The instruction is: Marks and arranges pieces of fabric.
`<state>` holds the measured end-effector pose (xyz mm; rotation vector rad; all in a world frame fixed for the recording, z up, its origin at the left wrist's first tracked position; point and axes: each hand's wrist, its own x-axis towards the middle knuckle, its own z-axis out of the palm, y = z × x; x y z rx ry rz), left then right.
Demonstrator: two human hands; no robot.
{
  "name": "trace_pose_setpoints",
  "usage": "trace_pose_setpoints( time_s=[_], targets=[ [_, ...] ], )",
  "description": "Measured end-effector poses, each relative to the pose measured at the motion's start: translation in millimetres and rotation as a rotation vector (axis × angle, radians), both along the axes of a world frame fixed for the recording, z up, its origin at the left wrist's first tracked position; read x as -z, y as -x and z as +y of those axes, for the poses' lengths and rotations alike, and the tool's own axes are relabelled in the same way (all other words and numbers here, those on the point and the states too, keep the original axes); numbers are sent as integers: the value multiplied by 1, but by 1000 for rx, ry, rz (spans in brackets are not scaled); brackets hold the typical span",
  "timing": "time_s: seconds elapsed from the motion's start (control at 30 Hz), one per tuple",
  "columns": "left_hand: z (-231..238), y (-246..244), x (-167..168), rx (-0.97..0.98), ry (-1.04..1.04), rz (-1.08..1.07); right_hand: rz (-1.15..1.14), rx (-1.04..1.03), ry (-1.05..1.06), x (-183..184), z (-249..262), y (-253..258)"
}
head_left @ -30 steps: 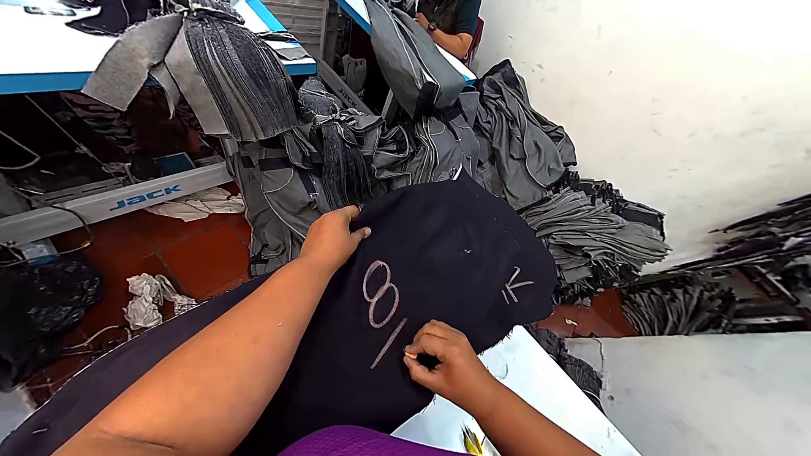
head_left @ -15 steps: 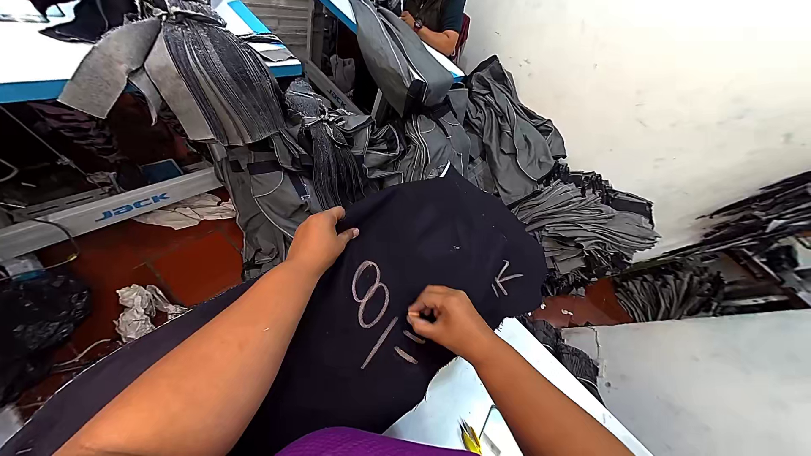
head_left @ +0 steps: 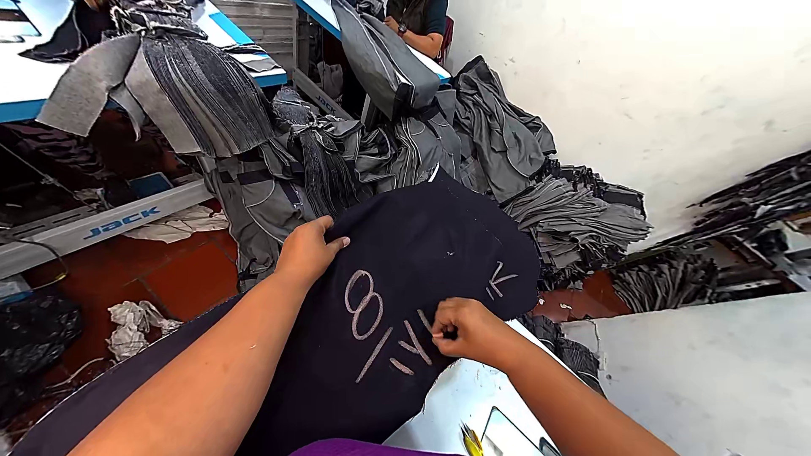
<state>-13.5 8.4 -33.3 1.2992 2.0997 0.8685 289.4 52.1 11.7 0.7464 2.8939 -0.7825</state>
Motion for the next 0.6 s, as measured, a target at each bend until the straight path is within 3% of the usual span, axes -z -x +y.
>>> trace_pose_setpoints(
  time_s=[0.07, 0.23, 0.37, 0.5, 0.6],
  targets=[
    [-1, 0, -1, 4, 6, -8, -65, -1, 76, -11, 0, 1],
    [-2, -1, -1, -11, -23, -14, 129, 73, -26, 7, 9, 42],
    [-2, 0, -1, -5, -2, -31, 125, 198, -118, 7, 29, 22],
    [-1, 0, -1, -13, 5, -29, -35, 88, 13, 1, 3, 15],
    [0, 1, -1, -11, 6, -34, -20, 260, -61, -11, 28, -6]
  ],
)
